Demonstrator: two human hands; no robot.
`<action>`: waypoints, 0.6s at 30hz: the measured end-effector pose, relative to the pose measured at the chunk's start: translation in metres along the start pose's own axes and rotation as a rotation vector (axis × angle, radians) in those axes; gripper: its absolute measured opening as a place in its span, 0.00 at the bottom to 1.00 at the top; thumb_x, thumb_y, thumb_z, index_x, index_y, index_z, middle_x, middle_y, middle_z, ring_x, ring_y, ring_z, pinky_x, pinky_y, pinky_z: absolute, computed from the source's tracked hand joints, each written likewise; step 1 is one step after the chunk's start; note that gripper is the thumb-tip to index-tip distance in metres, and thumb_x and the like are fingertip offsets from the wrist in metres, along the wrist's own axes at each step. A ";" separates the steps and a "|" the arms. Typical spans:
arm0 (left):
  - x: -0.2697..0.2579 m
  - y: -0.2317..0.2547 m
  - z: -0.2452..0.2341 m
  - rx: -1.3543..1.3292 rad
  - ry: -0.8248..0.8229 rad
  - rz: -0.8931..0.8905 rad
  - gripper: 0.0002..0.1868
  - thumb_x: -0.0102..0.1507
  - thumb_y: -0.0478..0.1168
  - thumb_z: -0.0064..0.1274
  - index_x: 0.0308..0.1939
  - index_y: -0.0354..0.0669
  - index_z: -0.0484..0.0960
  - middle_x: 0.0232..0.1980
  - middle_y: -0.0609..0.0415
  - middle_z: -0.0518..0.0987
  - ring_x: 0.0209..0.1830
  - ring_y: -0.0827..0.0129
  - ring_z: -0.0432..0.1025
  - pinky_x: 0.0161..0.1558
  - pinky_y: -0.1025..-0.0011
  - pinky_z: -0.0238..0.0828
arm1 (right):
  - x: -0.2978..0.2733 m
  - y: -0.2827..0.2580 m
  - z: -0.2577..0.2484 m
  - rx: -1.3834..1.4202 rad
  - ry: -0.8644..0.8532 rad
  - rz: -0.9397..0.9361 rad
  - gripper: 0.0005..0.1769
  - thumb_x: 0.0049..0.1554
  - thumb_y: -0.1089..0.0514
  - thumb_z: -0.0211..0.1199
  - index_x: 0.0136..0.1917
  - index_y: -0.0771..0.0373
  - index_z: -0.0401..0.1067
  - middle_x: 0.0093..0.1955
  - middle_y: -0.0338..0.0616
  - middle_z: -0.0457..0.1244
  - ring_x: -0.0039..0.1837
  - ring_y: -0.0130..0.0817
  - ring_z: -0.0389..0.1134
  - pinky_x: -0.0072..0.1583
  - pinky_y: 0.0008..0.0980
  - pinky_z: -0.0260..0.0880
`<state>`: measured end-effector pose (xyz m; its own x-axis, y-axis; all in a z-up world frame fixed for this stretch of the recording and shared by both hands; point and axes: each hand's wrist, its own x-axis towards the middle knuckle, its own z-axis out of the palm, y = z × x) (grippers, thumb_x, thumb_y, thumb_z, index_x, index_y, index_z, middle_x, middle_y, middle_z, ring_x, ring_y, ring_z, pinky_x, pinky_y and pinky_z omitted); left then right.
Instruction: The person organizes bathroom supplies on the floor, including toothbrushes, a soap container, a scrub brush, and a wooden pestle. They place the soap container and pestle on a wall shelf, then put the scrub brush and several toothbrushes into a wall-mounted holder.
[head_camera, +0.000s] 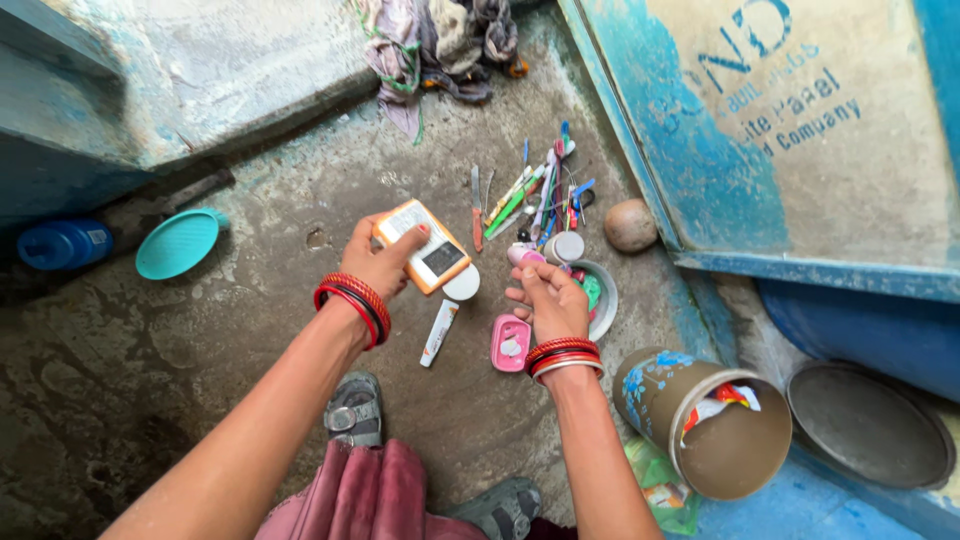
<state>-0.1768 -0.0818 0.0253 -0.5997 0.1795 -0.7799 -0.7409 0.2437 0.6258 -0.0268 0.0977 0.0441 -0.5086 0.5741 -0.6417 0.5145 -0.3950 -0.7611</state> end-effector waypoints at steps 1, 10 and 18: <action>0.003 -0.001 0.000 0.006 0.008 0.012 0.29 0.58 0.48 0.64 0.60 0.49 0.72 0.38 0.52 0.81 0.28 0.73 0.73 0.25 0.73 0.64 | 0.005 0.001 0.002 -0.020 -0.007 -0.011 0.16 0.60 0.52 0.62 0.57 0.63 0.74 0.53 0.40 0.71 0.47 0.26 0.72 0.45 0.25 0.69; 0.006 -0.028 0.029 -0.250 -0.315 -0.083 0.26 0.57 0.47 0.62 0.55 0.37 0.81 0.48 0.50 0.86 0.42 0.67 0.83 0.43 0.68 0.81 | 0.074 0.062 0.000 -0.225 -0.043 -0.100 0.12 0.60 0.56 0.66 0.52 0.67 0.76 0.44 0.39 0.70 0.44 0.26 0.70 0.45 0.27 0.69; 0.030 -0.053 0.036 -0.497 -0.458 -0.212 0.20 0.57 0.42 0.58 0.49 0.34 0.81 0.42 0.49 0.85 0.40 0.63 0.81 0.44 0.66 0.81 | 0.172 0.110 0.004 -0.902 0.058 -0.361 0.07 0.53 0.57 0.69 0.44 0.62 0.81 0.40 0.46 0.73 0.44 0.35 0.75 0.50 0.35 0.73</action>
<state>-0.1447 -0.0547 -0.0321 -0.3208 0.5859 -0.7441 -0.9433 -0.1266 0.3070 -0.0602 0.1499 -0.1503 -0.7172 0.5968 -0.3598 0.6822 0.4960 -0.5371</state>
